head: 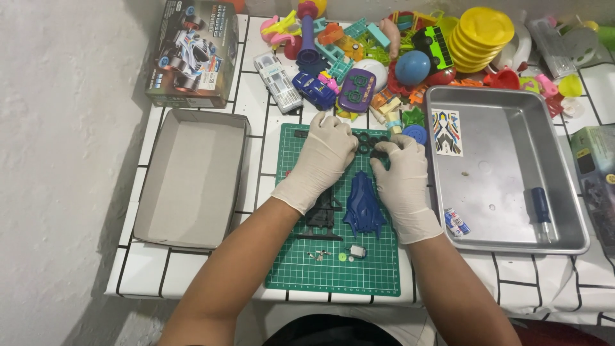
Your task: Assembling the chassis and small components of a plastic toy car model on a cutting mat.
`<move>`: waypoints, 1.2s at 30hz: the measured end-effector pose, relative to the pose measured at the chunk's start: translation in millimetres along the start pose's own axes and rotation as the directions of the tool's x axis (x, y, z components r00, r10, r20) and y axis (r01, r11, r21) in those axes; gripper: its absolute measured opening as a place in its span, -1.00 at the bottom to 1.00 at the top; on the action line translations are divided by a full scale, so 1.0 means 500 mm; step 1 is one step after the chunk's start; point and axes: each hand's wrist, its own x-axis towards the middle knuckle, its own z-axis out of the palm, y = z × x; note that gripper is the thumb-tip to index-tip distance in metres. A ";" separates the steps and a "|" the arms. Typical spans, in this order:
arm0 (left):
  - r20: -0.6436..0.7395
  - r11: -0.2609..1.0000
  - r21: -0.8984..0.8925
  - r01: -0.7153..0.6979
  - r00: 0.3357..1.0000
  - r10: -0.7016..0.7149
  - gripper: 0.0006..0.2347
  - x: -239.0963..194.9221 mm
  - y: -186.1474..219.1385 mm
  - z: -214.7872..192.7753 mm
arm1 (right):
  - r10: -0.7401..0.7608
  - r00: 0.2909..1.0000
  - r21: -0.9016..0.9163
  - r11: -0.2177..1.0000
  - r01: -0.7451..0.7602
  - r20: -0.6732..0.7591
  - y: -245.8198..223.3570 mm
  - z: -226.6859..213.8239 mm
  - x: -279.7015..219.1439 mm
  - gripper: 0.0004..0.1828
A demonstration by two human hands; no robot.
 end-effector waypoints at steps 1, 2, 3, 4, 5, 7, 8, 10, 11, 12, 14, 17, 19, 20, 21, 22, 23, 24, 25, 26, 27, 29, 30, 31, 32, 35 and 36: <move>0.001 1.000 -0.001 0.000 1.000 0.000 -0.98 0.001 -0.001 0.001 | 0.001 1.000 -0.001 1.000 -0.001 0.001 0.003 0.003 0.000 -0.79; 0.000 1.000 -0.013 -0.002 1.000 0.002 -0.98 0.001 -0.002 0.003 | -0.009 1.000 0.008 1.000 0.009 -0.013 0.006 0.007 0.000 -0.78; -0.001 1.000 -0.024 -0.005 1.000 0.005 -0.98 0.001 -0.003 0.004 | -0.019 0.999 0.017 1.000 0.020 -0.026 0.009 0.010 0.000 -0.77; 0.000 1.000 -0.025 -0.004 1.000 0.004 -0.98 0.001 -0.001 0.001 | -0.019 1.000 0.017 1.000 0.019 -0.025 0.010 0.013 0.000 -0.77; -0.003 1.000 -0.018 -0.001 1.000 0.001 -0.97 0.001 0.000 -0.001 | -0.017 0.999 0.010 1.000 0.017 -0.030 0.011 0.015 0.000 -0.77; -0.006 1.000 -0.010 0.001 1.000 -0.001 -0.96 0.001 0.001 -0.002 | -0.014 0.999 0.004 1.000 0.014 -0.035 0.010 0.016 0.000 -0.76; -0.006 1.000 0.001 0.002 1.000 -0.002 -0.96 0.000 0.000 0.000 | -0.018 0.999 0.000 1.000 0.018 -0.037 0.008 0.013 0.000 -0.75; -0.006 1.000 0.012 0.003 1.000 -0.003 -0.96 -0.001 -0.002 0.004 | -0.023 0.999 -0.004 1.000 0.023 -0.040 0.006 0.011 -0.001 -0.75; -0.014 1.000 -0.003 -0.003 1.000 0.002 -0.96 -0.002 -0.004 0.006 | -0.019 0.999 -0.006 1.000 0.018 -0.047 0.005 0.011 -0.001 -0.77; -0.021 1.000 -0.019 -0.007 1.000 0.007 -0.96 -0.004 -0.005 0.008 | -0.015 0.999 -0.007 1.000 0.014 -0.052 0.005 0.012 -0.002 -0.79; -0.030 0.999 -0.039 0.002 1.000 -0.003 -0.95 -0.009 -0.004 -0.006 | -0.013 0.999 -0.009 1.000 0.013 -0.046 0.011 0.017 0.001 -0.79; -0.056 0.999 -0.042 0.017 0.998 -0.019 -0.93 -0.023 -0.006 -0.051 | -0.024 0.998 -0.009 1.000 0.024 -0.052 0.005 0.007 -0.004 -0.78; -0.073 0.999 -0.022 0.033 0.997 -0.035 -0.91 -0.046 -0.012 -0.098 | -0.045 0.997 -0.005 0.999 0.044 -0.059 0.000 -0.003 -0.010 -0.76; -0.089 0.999 -0.008 0.051 0.995 -0.051 -0.91 -0.063 -0.017 -0.127 | -0.097 0.986 0.050 0.993 0.105 -0.133 0.000 -0.006 -0.013 -0.77; -0.106 0.998 0.006 0.068 0.992 -0.067 -0.90 -0.080 -0.021 -0.157 | -0.144 0.967 0.100 0.981 0.167 -0.209 -0.001 -0.010 -0.016 -0.78; -0.105 0.997 0.013 0.078 0.991 -0.076 -0.90 -0.106 -0.027 -0.185 | -0.151 0.967 0.108 0.979 0.176 -0.205 -0.001 -0.012 -0.020 -0.78; -0.079 0.996 0.006 0.091 0.993 -0.091 -0.93 -0.132 -0.032 -0.212 | -0.197 0.946 0.129 0.963 0.235 -0.256 0.000 -0.015 -0.023 -0.76; -0.054 0.995 0.001 0.104 0.993 -0.104 -0.96 -0.157 -0.036 -0.240 | -0.238 0.920 0.149 0.944 0.295 -0.310 0.000 -0.017 -0.025 -0.74; -0.055 0.994 0.010 0.113 0.992 -0.112 -0.96 -0.180 -0.044 -0.236 | -0.244 0.919 0.157 0.940 0.303 -0.309 -0.006 -0.024 -0.025 -0.74; -0.028 0.996 0.025 0.088 0.996 -0.088 -0.95 -0.204 -0.051 -0.232 | -0.247 0.913 0.191 0.928 0.319 -0.324 -0.011 -0.030 -0.029 -0.75; 0.000 0.997 0.040 0.064 0.998 -0.064 -0.93 -0.229 -0.057 -0.228 | -0.249 0.908 0.224 0.915 0.334 -0.338 -0.016 -0.037 -0.032 -0.76; 0.029 0.997 0.033 0.063 0.998 -0.064 -0.96 -0.264 -0.063 -0.230 | -0.246 0.909 0.260 0.904 0.340 -0.336 -0.032 -0.046 -0.039 -0.78; 0.054 0.999 0.012 0.048 0.997 -0.049 -0.97 -0.276 -0.061 -0.227 | -0.236 0.911 0.281 0.899 0.337 -0.338 -0.034 -0.057 -0.043 -0.79; 0.056 0.999 0.009 0.048 0.997 -0.048 -0.97 -0.282 -0.065 -0.225 | -0.234 0.912 0.281 0.900 0.334 -0.336 -0.036 -0.056 -0.041 -0.79; 0.079 0.999 0.046 0.010 0.997 -0.014 -0.97 -0.286 -0.068 -0.220 | -0.239 0.910 0.298 0.890 0.345 -0.340 -0.037 -0.056 -0.041 -0.79; 0.117 0.995 0.083 -0.057 0.992 0.047 -0.94 -0.296 -0.063 -0.213 | -0.239 0.905 0.321 0.878 0.356 -0.351 -0.036 -0.057 -0.041 -0.78; 0.131 0.993 0.085 -0.082 0.989 0.070 -0.93 -0.300 -0.058 -0.212 | -0.238 0.904 0.328 0.874 0.359 -0.355 -0.035 -0.057 -0.042 -0.77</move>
